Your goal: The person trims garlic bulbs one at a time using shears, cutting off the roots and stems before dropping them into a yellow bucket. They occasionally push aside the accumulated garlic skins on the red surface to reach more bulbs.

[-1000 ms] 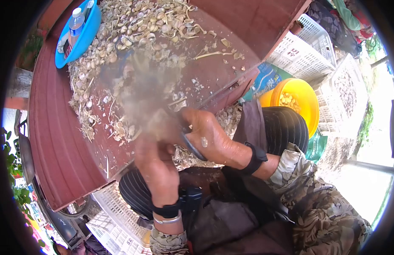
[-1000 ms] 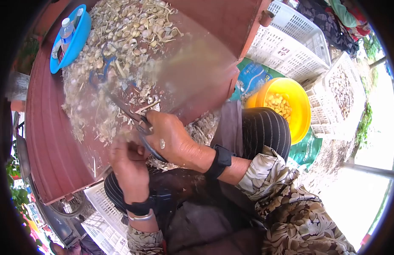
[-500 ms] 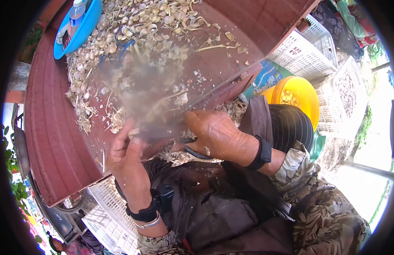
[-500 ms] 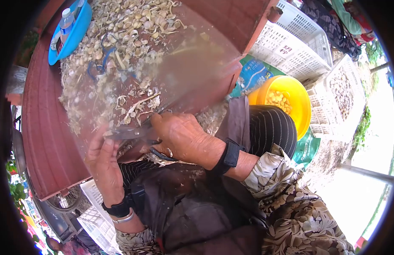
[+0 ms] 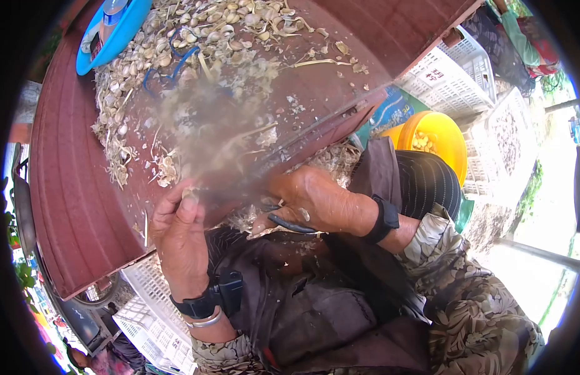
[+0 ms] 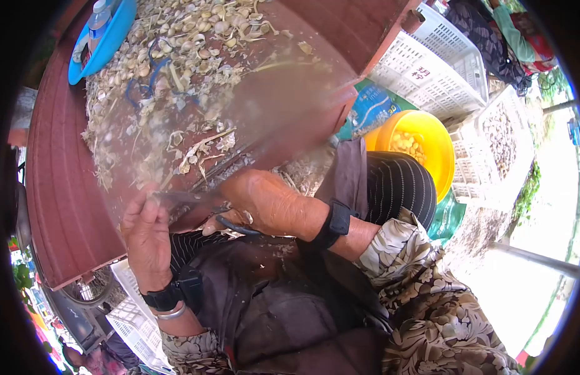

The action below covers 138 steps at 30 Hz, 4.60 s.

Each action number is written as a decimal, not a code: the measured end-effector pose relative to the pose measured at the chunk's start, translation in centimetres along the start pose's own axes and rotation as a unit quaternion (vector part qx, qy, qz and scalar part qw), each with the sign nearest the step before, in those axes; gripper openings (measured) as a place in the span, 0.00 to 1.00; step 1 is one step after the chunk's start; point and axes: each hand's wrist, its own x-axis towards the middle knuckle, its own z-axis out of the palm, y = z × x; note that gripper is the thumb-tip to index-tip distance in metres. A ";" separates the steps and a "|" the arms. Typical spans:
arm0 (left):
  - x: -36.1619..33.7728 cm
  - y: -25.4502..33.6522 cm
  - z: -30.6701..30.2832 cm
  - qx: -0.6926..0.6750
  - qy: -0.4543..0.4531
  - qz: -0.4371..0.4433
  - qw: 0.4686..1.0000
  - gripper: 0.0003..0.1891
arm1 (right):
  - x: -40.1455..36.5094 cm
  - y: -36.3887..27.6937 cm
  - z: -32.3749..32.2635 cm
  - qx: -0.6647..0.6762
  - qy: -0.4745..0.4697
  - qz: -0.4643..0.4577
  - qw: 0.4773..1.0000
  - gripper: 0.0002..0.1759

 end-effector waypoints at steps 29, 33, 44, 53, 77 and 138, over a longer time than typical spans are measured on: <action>-6.7 4.7 -10.3 0.537 0.102 0.140 0.826 0.21 | 1.1 -2.6 -3.6 0.374 0.097 0.193 0.902 0.31; 2.4 2.6 -5.5 0.586 -0.022 0.188 0.788 0.22 | 0.9 -2.5 -3.9 0.375 0.095 0.200 0.900 0.30; 19.6 1.1 -1.1 0.611 -0.037 0.328 0.719 0.09 | 1.3 -1.9 -4.1 0.473 0.149 0.204 0.844 0.26; 15.8 1.8 5.8 0.570 -0.069 0.092 0.814 0.08 | 0.9 -1.5 -4.5 0.453 0.145 0.219 0.852 0.26; 8.3 3.8 6.9 0.307 -0.097 0.113 0.940 0.10 | 1.0 -0.3 -3.0 -0.093 0.216 0.115 0.965 0.30; 6.2 -2.3 1.9 0.604 -0.095 0.218 0.760 0.13 | 1.0 -0.6 -6.4 0.373 0.202 0.221 0.878 0.21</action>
